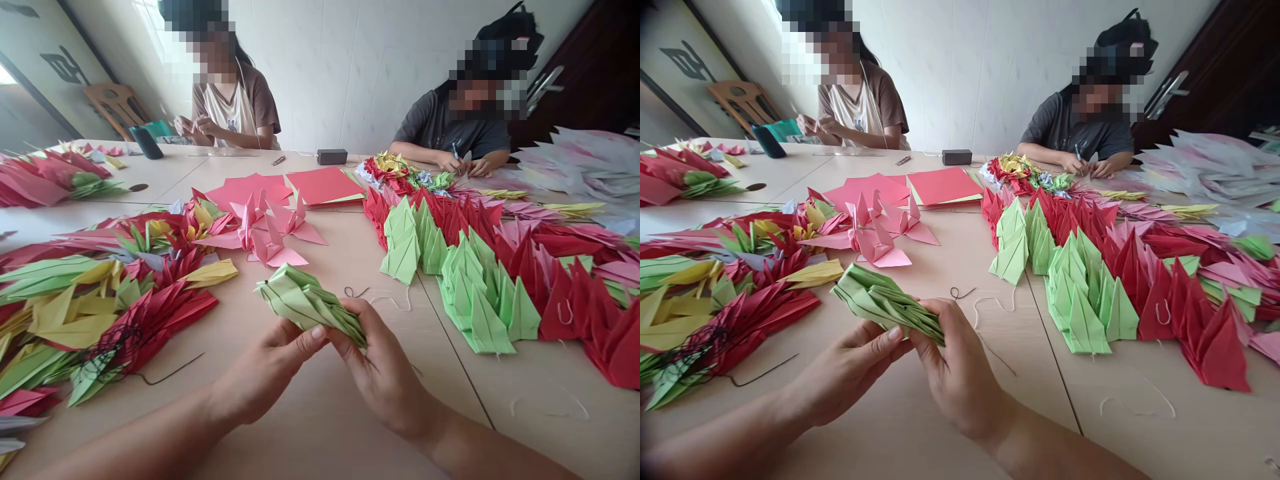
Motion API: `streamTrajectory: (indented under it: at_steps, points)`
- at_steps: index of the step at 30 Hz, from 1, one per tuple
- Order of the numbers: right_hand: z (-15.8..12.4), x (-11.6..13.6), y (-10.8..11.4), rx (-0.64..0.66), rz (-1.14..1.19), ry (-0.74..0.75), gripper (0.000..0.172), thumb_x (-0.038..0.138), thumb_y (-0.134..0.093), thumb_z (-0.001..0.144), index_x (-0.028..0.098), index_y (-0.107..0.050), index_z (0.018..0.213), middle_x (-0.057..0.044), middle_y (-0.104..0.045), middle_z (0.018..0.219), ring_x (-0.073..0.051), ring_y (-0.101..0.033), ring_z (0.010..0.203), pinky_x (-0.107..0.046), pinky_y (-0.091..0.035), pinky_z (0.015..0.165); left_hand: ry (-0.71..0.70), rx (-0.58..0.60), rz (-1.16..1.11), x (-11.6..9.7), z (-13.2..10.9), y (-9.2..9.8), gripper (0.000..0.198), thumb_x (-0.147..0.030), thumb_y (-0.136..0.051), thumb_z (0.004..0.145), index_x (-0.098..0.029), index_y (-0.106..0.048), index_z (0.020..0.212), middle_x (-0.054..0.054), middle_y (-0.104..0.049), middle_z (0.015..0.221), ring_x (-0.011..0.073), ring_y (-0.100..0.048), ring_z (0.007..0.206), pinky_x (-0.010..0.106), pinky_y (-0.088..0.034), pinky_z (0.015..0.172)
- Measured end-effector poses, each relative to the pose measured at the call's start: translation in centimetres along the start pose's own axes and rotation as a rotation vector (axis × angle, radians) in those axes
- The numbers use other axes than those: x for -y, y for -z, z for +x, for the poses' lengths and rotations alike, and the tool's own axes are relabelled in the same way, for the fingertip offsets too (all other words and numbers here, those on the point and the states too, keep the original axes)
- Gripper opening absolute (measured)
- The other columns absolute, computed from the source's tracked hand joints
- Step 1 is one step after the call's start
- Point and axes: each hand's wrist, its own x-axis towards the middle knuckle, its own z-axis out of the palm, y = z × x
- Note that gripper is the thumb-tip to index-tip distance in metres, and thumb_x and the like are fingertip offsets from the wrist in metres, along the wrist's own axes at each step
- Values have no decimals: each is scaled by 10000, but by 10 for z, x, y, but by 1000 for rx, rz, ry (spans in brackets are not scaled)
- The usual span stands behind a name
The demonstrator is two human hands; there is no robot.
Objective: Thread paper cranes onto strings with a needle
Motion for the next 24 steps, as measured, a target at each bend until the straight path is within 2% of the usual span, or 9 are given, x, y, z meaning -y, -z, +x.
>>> streamTrajectory:
  at_steps: [4, 7, 9, 11, 14, 17, 20, 22, 24]
  points:
    - [-4, 0, -9, -5, -45, 69, 283, 185, -441, 1014, 316, -436, 1265, -46, -433, 1276, -181, -406, 1257, -332, -368, 1073, -9, -67, -107, 0, -2, -6, 193, -290, -606, 924, -231, -700, 1082, 26, -718, 1154, 204, -603, 1139, 322, -465, 998]
    - [-7, 0, -5, 53, -42, 39, 372, 294, -462, 1026, 368, -348, 1372, -41, -305, 1429, -205, -237, 1386, -392, -294, 1137, 5, -100, -132, -5, 0, -5, 196, -257, -596, 929, -221, -695, 1094, 34, -723, 1153, 197, -637, 1090, 290, -507, 933]
    - [-7, -1, 1, 99, 49, -47, 457, 406, -470, 1022, 373, -282, 1437, -44, -255, 1491, -230, -212, 1406, -441, -253, 1155, 17, -95, -155, -10, 2, -1, 185, -250, -570, 942, -207, -699, 1068, 48, -743, 1097, 198, -669, 1031, 294, -528, 899]
    - [-5, -1, 8, 127, 238, -170, 491, 502, -433, 1020, 356, -279, 1463, -51, -285, 1502, -234, -270, 1388, -444, -296, 1132, 51, -76, -197, -15, 4, 2, 192, -258, -545, 954, -188, -699, 1045, 66, -756, 1043, 207, -694, 979, 315, -544, 885]
    - [2, -1, 13, 187, 579, -343, 489, 569, -395, 1013, 303, -389, 1424, -76, -461, 1388, -224, -455, 1261, -386, -444, 997, 137, -32, -286, -21, 4, 6, 221, -287, -535, 953, -155, -695, 1028, 102, -752, 1033, 239, -703, 970, 361, -554, 892]
    - [8, -2, 12, 323, 735, -471, 461, 559, -513, 971, 213, -545, 1274, -60, -620, 1027, -178, -607, 887, -323, -492, 793, 153, -8, -354, -26, 3, 9, 208, -280, -555, 939, -135, -705, 944, 100, -762, 962, 235, -719, 910, 354, -585, 846]
    - [9, -2, 13, 436, 679, -516, 390, 537, -601, 925, 153, -645, 979, 10, -537, 728, -116, -491, 625, -254, -417, 616, 123, -67, -401, -33, 3, 12, 150, -229, -586, 923, -140, -705, 905, 66, -769, 866, 192, -731, 796, 316, -622, 757]
    - [9, -2, 15, 428, 604, -499, 374, 527, -635, 903, 154, -645, 878, 28, -481, 687, -108, -428, 608, -237, -362, 581, 102, -118, -424, -37, 4, 16, 140, -195, -579, 925, -135, -705, 918, 65, -772, 861, 180, -733, 784, 305, -634, 721]
    - [9, -2, 17, 380, 542, -478, 362, 526, -646, 892, 165, -653, 875, 37, -441, 675, -112, -383, 610, -235, -319, 567, 72, -158, -442, -41, 4, 19, 141, -167, -573, 925, -128, -708, 934, 68, -777, 886, 182, -737, 800, 306, -643, 705]
